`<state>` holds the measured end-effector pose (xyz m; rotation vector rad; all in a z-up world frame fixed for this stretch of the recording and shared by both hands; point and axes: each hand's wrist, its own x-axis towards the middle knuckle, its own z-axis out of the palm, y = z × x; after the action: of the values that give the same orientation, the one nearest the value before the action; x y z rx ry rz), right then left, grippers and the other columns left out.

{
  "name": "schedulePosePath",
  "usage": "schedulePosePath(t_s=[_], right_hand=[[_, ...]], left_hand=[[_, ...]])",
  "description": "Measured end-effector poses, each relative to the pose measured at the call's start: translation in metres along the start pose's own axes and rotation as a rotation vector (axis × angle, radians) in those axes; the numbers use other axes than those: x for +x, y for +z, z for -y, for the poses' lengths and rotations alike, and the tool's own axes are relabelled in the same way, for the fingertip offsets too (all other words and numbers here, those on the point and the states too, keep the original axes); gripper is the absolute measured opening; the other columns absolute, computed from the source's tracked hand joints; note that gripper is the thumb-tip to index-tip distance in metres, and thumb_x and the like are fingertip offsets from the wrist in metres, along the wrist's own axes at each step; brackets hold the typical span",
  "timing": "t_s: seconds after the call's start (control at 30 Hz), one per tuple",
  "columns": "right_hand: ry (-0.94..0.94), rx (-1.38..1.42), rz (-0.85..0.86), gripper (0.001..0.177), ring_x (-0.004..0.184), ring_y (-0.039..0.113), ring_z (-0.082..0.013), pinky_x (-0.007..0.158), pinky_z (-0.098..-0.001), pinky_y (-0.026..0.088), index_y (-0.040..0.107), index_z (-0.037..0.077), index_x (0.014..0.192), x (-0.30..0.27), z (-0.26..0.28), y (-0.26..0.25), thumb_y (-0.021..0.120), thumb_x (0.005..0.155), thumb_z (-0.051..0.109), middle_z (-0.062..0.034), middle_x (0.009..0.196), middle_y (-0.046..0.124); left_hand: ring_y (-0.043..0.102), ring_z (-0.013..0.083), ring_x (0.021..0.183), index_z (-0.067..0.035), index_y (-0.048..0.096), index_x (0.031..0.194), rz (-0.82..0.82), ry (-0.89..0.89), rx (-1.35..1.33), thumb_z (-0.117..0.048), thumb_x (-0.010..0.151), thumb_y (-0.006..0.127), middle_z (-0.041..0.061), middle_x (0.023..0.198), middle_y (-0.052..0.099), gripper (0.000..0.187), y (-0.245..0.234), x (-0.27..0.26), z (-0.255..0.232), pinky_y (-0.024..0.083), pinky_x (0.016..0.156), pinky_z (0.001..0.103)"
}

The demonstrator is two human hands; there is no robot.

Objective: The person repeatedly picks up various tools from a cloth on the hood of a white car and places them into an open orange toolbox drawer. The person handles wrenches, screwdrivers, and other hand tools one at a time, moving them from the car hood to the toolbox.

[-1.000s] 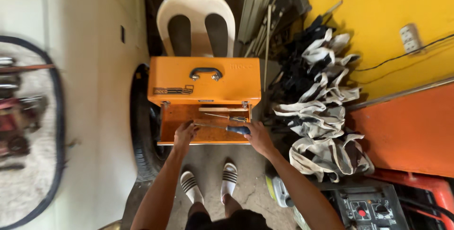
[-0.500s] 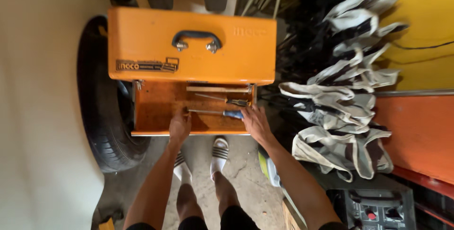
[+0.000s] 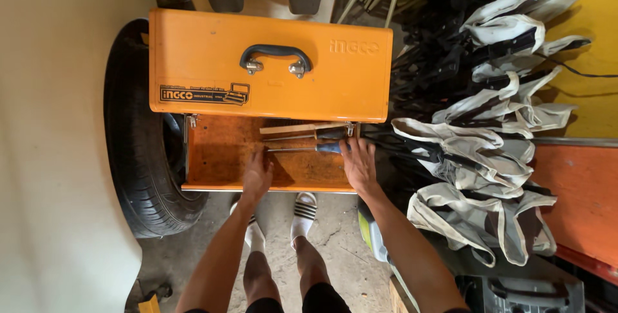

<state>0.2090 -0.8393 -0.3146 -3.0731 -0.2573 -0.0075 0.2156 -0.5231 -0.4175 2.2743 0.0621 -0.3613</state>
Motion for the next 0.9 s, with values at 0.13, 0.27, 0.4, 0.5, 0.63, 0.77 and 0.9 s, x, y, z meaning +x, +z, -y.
schedulePosePath(t_s=[0.13, 0.27, 0.4, 0.5, 0.63, 0.77, 0.9], right_hand=[[0.066, 0.029, 0.128, 0.029, 0.109, 0.053, -0.0276, 0.092, -0.0458, 0.039, 0.066, 0.011, 0.122, 0.009, -0.002, 0.001, 0.064, 0.094, 0.018, -0.0071, 0.109, 0.060], [0.086, 0.090, -0.010, 0.038, 0.120, 0.053, -0.0276, 0.101, -0.0457, 0.040, 0.063, 0.009, 0.125, 0.004, -0.001, 0.000, 0.063, 0.087, 0.007, -0.0064, 0.123, 0.062], [0.043, 0.255, -0.046, 0.053, 0.130, 0.051, -0.0322, 0.105, -0.0456, 0.040, 0.058, 0.000, 0.134, -0.016, -0.003, -0.015, 0.061, 0.080, -0.002, -0.0144, 0.138, 0.060], [0.061, 0.410, -0.092, 0.053, 0.131, 0.051, -0.0378, 0.108, -0.0458, 0.043, 0.053, -0.004, 0.139, -0.028, -0.003, -0.045, 0.060, 0.087, -0.003, -0.0202, 0.140, 0.056], [0.096, 0.590, -0.046, 0.047, 0.123, 0.055, -0.0430, 0.103, -0.0479, 0.046, 0.054, -0.003, 0.134, -0.042, 0.023, -0.098, 0.064, 0.089, 0.003, -0.0227, 0.137, 0.058], [-0.127, 0.714, -0.190, 0.039, 0.118, 0.061, -0.0429, 0.100, -0.0459, 0.050, 0.058, -0.002, 0.131, -0.021, 0.064, -0.155, 0.066, 0.093, 0.005, -0.0235, 0.127, 0.064], [-0.280, 0.759, -0.233, 0.033, 0.113, 0.065, -0.0410, 0.097, -0.0442, 0.053, 0.062, -0.002, 0.127, 0.018, 0.122, -0.222, 0.065, 0.095, 0.007, -0.0234, 0.122, 0.068]], left_hand=[[0.048, 0.0461, 0.132, 0.002, 0.041, 0.150, -0.071, 0.137, -0.103, -0.012, 0.096, 0.059, 0.029, 0.145, 0.049, 0.059, 0.009, 0.004, 0.005, 0.042, 0.112, 0.047], [0.042, 0.0480, 0.140, 0.007, 0.040, 0.150, -0.139, 0.256, -0.101, -0.008, 0.096, 0.058, 0.033, 0.150, 0.045, 0.059, 0.014, 0.007, 0.007, 0.037, 0.115, 0.049], [0.056, 0.0419, 0.131, 0.002, 0.042, 0.150, -0.074, 0.061, -0.223, -0.010, 0.095, 0.055, 0.029, 0.144, 0.053, 0.057, 0.001, -0.010, -0.012, 0.049, 0.107, 0.043], [0.062, 0.0426, 0.122, 0.001, 0.049, 0.145, -0.137, 0.051, -0.180, -0.010, 0.093, 0.060, 0.028, 0.135, 0.061, 0.055, -0.031, -0.027, -0.041, 0.051, 0.100, 0.044], [0.070, 0.0367, 0.115, -0.001, 0.063, 0.131, -0.160, 0.101, -0.284, -0.013, 0.096, 0.059, 0.022, 0.122, 0.072, 0.037, -0.092, -0.055, -0.087, 0.056, 0.095, 0.042], [0.073, 0.0322, 0.110, 0.001, 0.065, 0.125, -0.211, 0.132, -0.405, -0.014, 0.096, 0.059, 0.020, 0.118, 0.074, 0.034, -0.167, -0.091, -0.131, 0.057, 0.094, 0.039], [0.072, 0.0298, 0.109, 0.001, 0.067, 0.125, -0.311, 0.139, -0.311, -0.015, 0.098, 0.061, 0.020, 0.119, 0.073, 0.031, -0.255, -0.127, -0.165, 0.057, 0.093, 0.039]])
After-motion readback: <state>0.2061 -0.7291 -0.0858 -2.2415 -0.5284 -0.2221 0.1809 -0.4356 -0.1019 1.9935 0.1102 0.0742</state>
